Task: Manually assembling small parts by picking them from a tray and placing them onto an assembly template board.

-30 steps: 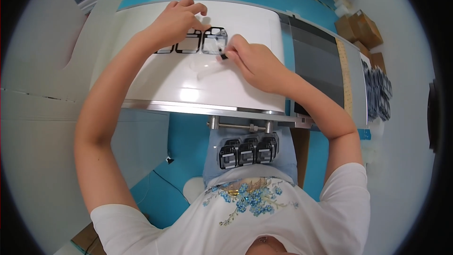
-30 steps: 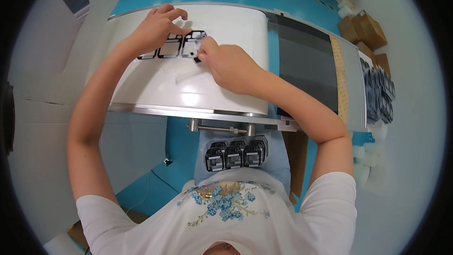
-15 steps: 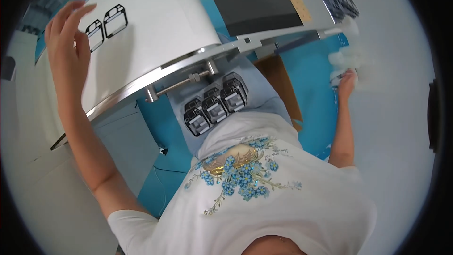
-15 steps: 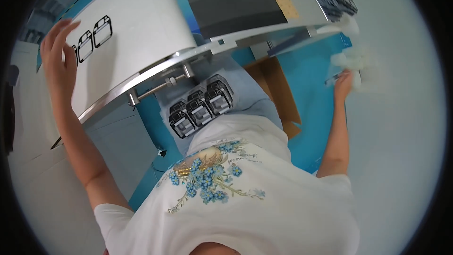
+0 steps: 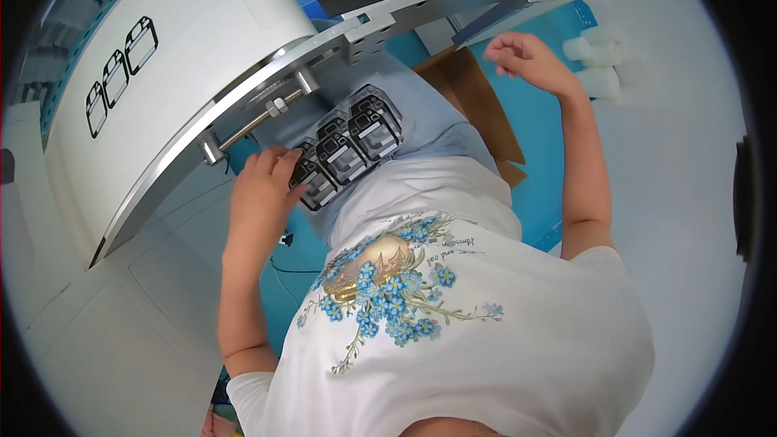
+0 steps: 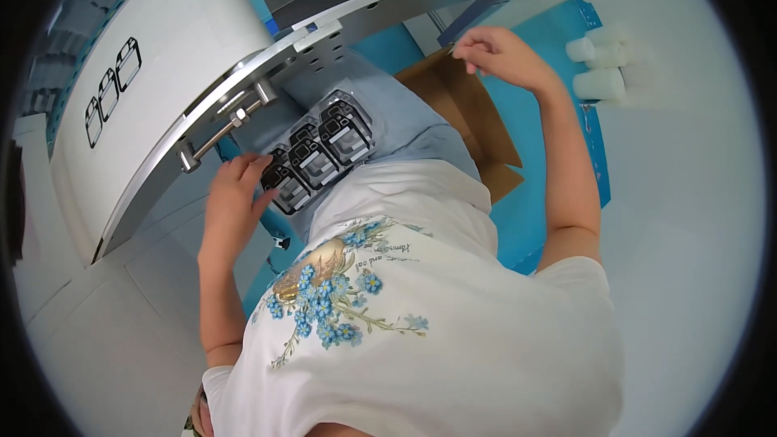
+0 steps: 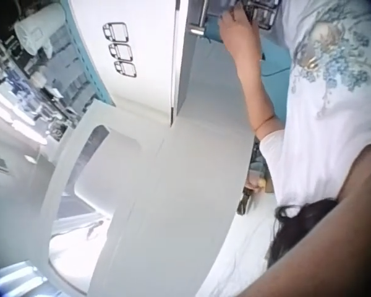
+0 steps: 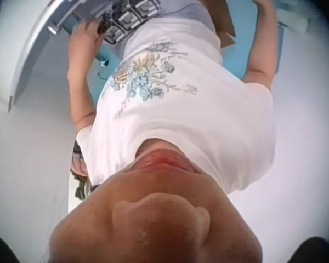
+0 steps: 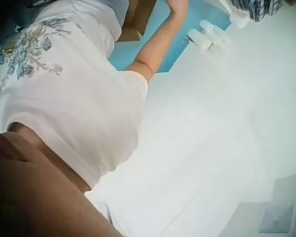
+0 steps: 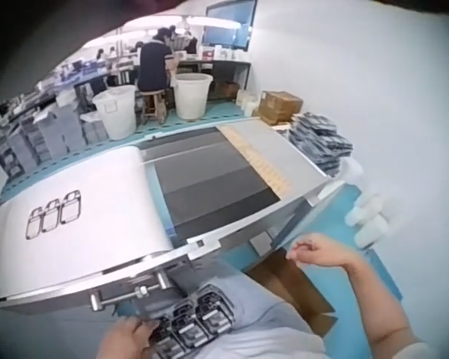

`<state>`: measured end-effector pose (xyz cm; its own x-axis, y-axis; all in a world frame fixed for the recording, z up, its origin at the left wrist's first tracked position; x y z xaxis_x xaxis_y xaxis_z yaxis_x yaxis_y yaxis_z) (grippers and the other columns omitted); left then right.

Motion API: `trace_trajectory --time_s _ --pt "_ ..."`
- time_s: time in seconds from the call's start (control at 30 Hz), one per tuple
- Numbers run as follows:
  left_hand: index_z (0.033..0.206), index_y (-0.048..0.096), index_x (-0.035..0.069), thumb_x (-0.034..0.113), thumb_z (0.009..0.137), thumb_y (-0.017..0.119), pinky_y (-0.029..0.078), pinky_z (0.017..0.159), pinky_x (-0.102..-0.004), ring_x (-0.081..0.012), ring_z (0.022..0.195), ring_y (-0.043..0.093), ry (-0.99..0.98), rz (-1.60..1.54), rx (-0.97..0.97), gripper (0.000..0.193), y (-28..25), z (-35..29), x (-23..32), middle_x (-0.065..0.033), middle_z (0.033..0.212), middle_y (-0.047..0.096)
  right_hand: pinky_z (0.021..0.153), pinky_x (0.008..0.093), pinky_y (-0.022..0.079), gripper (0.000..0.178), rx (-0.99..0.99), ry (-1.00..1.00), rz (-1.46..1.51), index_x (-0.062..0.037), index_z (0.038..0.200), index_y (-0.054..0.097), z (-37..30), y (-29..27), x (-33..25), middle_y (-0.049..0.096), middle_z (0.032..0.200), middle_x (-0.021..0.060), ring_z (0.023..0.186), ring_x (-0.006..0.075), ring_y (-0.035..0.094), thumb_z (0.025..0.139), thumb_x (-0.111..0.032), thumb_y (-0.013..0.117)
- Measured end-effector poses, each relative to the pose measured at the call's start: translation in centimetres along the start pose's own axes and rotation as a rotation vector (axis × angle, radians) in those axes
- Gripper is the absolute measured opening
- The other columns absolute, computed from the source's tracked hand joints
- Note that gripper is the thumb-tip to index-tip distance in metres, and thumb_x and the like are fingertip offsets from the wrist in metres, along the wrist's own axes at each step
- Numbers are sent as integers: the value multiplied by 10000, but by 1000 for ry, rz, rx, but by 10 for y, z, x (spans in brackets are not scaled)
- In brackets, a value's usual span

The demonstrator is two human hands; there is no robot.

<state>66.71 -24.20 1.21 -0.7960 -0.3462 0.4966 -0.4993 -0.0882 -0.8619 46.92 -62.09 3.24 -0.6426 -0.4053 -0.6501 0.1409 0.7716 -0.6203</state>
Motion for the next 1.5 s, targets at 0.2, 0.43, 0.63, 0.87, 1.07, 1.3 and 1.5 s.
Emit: trace_trajectory --time_s 0.2,0.43,0.63,0.87,1.07,1.3,1.5 --pt "1251 542 47 200 534 891 441 861 -397 -303 1100 511 -44 168 56 812 32 -1 12 -100 1217 538 684 263 469 143 -133 -63 -98 -39 929 622 5 27 39 605 781 12 725 103 549 932 -181 614" --pt "1096 538 31 220 535 896 426 799 -399 -312 1011 529 -122 219 51 691 39 8 14 -116 1078 556 708 297 489 160 -65 -419 133 -35 972 631 -3 126 -32 630 861 54 763 160 588 881 -156 681" --pt "989 573 20 175 675 857 470 662 -391 -265 756 610 -275 -158 -78 452 40 2 15 -101 843 586 695 308 495 246 121 -1131 -447 -31 949 627 7 148 -79 632 846 80 780 199 624 819 -199 752" --pt "972 641 -9 108 789 799 499 600 -323 -189 662 636 -406 -718 209 269 54 -11 -54 -132 758 635 554 191 452 163 -376 -232 226 -5 817 626 46 141 -48 633 696 28 609 42 582 849 -110 747" --pt "1050 596 20 82 769 787 473 626 -387 -254 711 610 -374 -224 250 346 32 -1 -27 -109 754 612 724 353 477 184 91 -482 -387 -52 801 643 29 151 -61 608 768 41 811 219 606 784 -170 782" --pt "1006 577 -1 58 717 777 471 708 -443 -345 793 581 -145 -60 431 356 43 -11 -28 -137 855 640 890 447 402 201 300 -882 -552 -65 779 606 23 153 -62 573 928 58 943 284 554 759 -200 754" --pt "872 607 25 31 715 777 468 699 -432 -338 787 586 -333 -332 408 231 45 -12 -35 -120 808 626 834 412 442 134 114 -1065 -481 -51 804 593 32 152 -55 584 910 82 910 287 556 810 -126 705"
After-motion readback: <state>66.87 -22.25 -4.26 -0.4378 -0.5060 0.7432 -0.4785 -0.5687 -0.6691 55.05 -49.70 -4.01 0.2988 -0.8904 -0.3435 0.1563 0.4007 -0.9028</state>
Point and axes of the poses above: each hand's wrist, its own z-axis towards the middle knuckle, its own y-axis out of the palm, x = y × z, the point moved 2 cm from there along z, towards the middle knuckle
